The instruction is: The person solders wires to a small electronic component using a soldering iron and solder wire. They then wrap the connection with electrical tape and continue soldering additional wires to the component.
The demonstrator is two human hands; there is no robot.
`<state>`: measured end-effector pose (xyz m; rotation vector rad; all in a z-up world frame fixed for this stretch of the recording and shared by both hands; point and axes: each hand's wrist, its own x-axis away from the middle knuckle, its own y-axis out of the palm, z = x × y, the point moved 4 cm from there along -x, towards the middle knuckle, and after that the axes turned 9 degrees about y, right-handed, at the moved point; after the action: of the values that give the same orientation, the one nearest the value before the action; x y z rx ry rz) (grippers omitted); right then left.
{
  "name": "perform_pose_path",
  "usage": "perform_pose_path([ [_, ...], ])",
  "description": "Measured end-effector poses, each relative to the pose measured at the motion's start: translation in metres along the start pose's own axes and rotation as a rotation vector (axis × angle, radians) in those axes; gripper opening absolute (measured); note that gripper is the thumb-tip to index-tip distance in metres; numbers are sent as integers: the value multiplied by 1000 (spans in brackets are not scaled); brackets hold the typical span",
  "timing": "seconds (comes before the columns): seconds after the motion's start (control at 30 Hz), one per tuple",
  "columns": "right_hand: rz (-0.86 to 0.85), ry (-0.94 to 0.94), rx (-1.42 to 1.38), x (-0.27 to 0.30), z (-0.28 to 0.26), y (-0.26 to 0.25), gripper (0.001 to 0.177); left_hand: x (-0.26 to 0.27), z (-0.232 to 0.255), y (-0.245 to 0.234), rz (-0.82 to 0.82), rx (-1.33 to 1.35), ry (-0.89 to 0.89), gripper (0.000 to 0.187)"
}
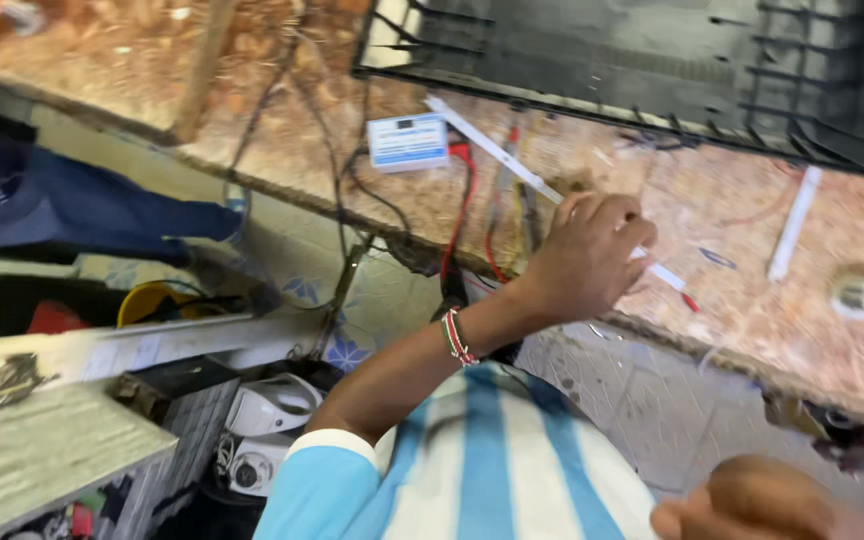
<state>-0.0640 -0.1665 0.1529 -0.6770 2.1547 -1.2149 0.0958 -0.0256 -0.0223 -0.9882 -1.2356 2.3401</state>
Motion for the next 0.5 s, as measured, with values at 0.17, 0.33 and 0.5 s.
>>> perform_pose_path([
  [0.17, -38, -90, 130, -77, -49, -11, 52, 37, -15, -113, 140, 164, -44, 25],
  [0.33, 11, -371, -13, -141, -65, 25, 33, 55, -157, -215, 415, 24, -160, 34],
  [0.5, 86, -148, -256, -150, -22, 85, 31, 39, -376, -293, 706, -224, -385, 17],
])
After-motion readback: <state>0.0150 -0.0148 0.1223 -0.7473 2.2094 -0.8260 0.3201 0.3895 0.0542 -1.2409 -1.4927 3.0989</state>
